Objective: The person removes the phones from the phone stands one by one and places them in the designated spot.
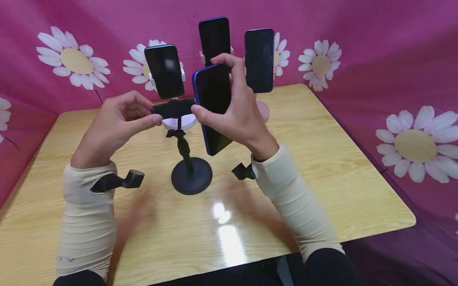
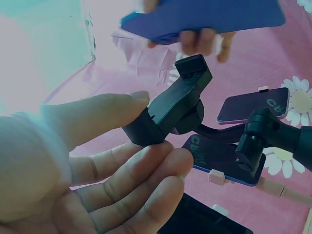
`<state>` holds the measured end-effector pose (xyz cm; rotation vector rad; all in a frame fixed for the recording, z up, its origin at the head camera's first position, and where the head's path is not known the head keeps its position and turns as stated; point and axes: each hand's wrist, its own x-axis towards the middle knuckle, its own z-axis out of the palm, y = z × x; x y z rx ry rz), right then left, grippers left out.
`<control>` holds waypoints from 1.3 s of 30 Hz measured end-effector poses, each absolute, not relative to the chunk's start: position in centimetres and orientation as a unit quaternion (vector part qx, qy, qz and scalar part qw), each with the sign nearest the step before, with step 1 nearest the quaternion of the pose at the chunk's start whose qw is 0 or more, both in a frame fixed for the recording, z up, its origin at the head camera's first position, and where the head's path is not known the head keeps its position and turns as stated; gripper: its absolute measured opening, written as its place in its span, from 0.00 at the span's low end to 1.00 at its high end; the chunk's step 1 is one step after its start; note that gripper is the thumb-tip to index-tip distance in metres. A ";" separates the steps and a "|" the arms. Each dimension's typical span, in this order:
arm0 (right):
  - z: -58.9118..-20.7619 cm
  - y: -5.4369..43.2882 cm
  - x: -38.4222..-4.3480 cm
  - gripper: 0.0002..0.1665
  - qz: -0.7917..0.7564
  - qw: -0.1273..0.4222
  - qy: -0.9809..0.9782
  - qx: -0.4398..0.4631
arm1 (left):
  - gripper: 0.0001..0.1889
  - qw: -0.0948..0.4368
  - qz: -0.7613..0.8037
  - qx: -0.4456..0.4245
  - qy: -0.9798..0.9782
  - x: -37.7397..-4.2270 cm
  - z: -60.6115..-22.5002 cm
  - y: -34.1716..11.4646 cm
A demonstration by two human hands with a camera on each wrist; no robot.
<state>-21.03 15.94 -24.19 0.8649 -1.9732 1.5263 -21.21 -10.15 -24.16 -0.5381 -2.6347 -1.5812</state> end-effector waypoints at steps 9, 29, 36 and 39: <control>-26.2 20.6 -21.6 0.50 0.483 0.167 -0.828 0.233 | 0.21 0.015 -0.493 -0.168 -0.854 -20.7 -23.7 -11.2; -32.6 31.2 -26.9 0.50 0.327 0.025 -0.945 -0.005 | 0.19 0.016 -0.484 -0.175 -0.857 -20.4 -23.6 -11.1; -34.3 35.2 -28.0 0.45 0.299 -0.019 -0.953 -0.040 | 0.20 0.012 -0.486 -0.187 -0.854 -20.7 -23.7 -10.3; -35.0 36.7 -28.3 0.45 0.292 -0.037 -0.954 -0.060 | 0.19 0.011 -0.486 -0.192 -0.852 -20.8 -23.7 -10.0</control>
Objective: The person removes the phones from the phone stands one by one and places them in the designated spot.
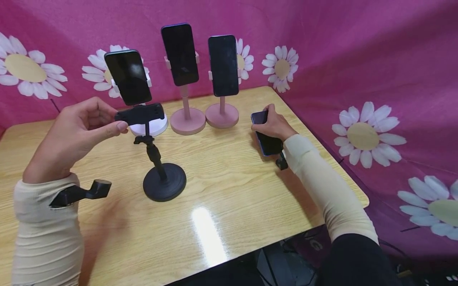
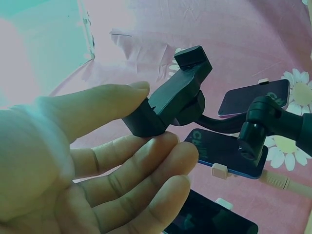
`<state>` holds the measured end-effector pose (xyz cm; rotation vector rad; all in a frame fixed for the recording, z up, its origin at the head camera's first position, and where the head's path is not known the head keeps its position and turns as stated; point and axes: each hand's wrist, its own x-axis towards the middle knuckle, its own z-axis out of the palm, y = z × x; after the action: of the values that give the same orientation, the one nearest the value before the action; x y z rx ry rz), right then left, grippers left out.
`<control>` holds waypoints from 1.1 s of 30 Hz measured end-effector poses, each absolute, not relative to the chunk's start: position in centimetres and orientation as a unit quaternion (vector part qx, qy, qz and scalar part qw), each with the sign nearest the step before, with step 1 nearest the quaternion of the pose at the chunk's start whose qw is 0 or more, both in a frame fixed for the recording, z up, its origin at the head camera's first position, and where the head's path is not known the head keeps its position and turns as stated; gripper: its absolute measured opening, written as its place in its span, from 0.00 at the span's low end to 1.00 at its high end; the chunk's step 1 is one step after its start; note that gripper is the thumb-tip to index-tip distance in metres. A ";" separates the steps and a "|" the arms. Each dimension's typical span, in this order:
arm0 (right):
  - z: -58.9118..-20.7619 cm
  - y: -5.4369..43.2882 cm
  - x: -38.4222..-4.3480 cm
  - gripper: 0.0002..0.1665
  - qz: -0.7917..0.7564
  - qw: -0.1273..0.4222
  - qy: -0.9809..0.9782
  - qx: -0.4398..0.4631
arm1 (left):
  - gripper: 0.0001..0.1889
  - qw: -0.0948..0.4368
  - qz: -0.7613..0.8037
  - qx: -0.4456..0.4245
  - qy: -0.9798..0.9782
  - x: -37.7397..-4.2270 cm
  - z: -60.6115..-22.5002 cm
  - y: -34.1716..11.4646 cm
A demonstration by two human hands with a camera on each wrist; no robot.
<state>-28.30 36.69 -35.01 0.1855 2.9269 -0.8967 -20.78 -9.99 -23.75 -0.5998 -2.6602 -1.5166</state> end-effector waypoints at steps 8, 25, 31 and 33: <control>-36.4 37.6 -29.8 0.49 -0.288 0.103 0.946 0.104 | 0.19 0.021 -0.480 -0.194 -0.855 -20.9 -23.8 -10.1; -37.2 38.0 -31.2 0.55 -0.252 0.182 0.941 0.131 | 0.23 0.015 -0.440 -0.199 -0.875 -21.1 -23.0 -9.8; -36.7 38.1 -31.5 0.60 -0.228 0.220 0.938 0.139 | 0.23 0.007 -0.441 -0.195 -0.876 -21.0 -23.0 -9.8; -36.1 37.9 -31.1 0.60 -0.222 0.223 0.941 0.127 | 0.23 0.009 -0.442 -0.197 -0.875 -21.0 -23.0 -9.9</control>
<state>-31.13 37.87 -36.06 0.3504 2.5968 -0.6116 -21.00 -9.89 -23.03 -0.6142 -2.7337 -1.3810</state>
